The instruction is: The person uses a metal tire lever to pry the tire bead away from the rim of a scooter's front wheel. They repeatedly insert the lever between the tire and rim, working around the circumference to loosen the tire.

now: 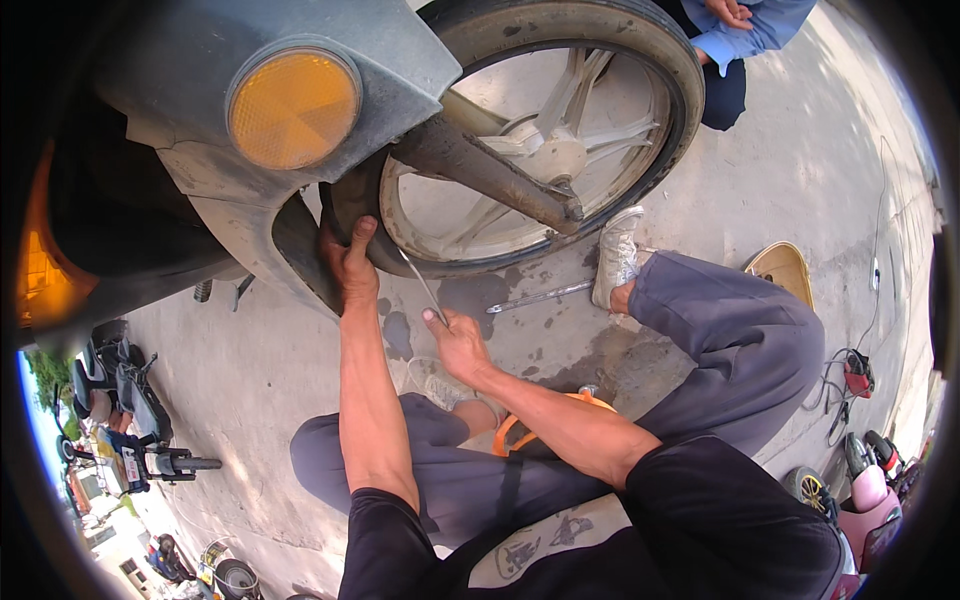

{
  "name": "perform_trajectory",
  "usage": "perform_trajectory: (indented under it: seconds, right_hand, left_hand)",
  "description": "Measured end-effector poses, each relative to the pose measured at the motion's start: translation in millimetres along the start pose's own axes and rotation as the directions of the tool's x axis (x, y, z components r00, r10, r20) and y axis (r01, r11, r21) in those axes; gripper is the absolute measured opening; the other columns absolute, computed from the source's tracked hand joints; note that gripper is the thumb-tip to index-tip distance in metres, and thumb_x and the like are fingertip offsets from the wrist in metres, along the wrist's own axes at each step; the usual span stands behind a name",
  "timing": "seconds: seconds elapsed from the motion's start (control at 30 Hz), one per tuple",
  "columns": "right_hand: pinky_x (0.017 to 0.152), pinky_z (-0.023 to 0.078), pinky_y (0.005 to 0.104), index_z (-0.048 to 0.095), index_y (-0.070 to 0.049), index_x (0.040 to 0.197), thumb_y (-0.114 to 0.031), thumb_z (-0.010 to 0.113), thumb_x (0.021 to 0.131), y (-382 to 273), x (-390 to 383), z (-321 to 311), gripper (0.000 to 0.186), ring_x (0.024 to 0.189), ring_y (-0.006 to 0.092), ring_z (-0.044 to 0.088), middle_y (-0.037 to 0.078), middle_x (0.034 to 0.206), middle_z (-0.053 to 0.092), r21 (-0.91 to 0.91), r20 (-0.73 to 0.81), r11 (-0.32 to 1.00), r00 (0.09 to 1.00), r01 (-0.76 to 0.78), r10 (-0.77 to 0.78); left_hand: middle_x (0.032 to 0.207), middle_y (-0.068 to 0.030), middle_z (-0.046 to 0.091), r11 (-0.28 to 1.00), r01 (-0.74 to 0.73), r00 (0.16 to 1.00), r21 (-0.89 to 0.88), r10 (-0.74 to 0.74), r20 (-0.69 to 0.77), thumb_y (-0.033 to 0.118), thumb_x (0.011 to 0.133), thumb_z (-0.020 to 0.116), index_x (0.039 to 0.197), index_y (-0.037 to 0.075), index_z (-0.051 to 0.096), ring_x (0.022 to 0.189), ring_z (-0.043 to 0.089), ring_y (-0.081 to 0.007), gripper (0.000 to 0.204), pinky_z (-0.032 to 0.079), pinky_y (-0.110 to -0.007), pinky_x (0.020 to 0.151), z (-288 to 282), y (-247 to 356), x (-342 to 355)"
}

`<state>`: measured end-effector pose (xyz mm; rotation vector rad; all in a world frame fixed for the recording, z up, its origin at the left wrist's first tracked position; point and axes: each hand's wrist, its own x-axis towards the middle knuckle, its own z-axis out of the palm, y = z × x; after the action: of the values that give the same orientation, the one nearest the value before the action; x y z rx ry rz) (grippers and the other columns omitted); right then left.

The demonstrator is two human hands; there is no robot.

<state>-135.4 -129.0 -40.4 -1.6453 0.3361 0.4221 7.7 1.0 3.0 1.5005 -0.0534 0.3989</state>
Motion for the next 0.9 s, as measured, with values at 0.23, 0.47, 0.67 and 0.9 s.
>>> perform_trajectory:
  seconds: [0.23, 0.47, 0.67, 0.9]
  right_hand:
    - [0.068, 0.047, 0.0446, 0.063, 0.002, 0.094, -0.043, 0.052, 0.096, 109, -60, -74, 0.046, 0.068, 0.0342, 0.06, 0.02, 0.072, 0.062, -0.171, -0.047, 0.97, 0.985, -0.171, 0.166]
    - [0.07, 0.049, 0.0405, 0.065, 0.001, 0.099, -0.031, 0.063, 0.09, 126, 6, -143, 0.034, 0.073, 0.0312, 0.063, 0.019, 0.076, 0.064, -0.314, -0.114, 0.91, 0.962, -0.272, 0.248]
    - [0.077, 0.052, 0.0388, 0.068, -0.001, 0.105, -0.012, 0.067, 0.083, 94, 46, -170, 0.025, 0.083, 0.0308, 0.066, 0.015, 0.098, 0.066, -0.343, -0.349, 0.916, 0.878, 0.207, -0.328]
    - [0.076, 0.051, 0.0405, 0.067, 0.0, 0.096, -0.012, 0.07, 0.081, 72, 99, -190, 0.02, 0.084, 0.0321, 0.066, 0.017, 0.094, 0.065, -0.487, -0.32, 0.85, 0.864, 0.202, -0.388]
  left_hand:
    - [0.113, -0.0115, 0.063, 0.992, -0.022, 1.0, 0.121, 0.022, -0.004, 0.041, 0.074, 0.08, 0.119, -0.005, 0.057, 0.102, 0.056, -0.0228, 0.069, 0.04, -0.031, 0.095, 11, 18, 1]
    - [0.102, -0.0096, 0.063, 0.991, -0.071, 0.994, 0.112, 0.08, -0.076, 0.043, 0.073, 0.082, 0.108, -0.003, 0.059, 0.094, 0.056, -0.02, 0.063, 0.043, -0.029, 0.088, 13, 16, -3]
    - [0.099, -0.008, 0.063, 0.993, -0.079, 0.993, 0.085, 0.085, -0.08, 0.041, 0.074, 0.082, 0.107, -0.003, 0.06, 0.09, 0.056, -0.0191, 0.059, 0.044, -0.029, 0.086, 16, 20, -5]
    - [0.098, -0.0097, 0.063, 0.984, -0.085, 0.993, 0.154, 0.096, -0.065, 0.044, 0.074, 0.081, 0.106, -0.002, 0.06, 0.09, 0.056, -0.0205, 0.06, 0.044, -0.032, 0.085, 16, 22, 2]
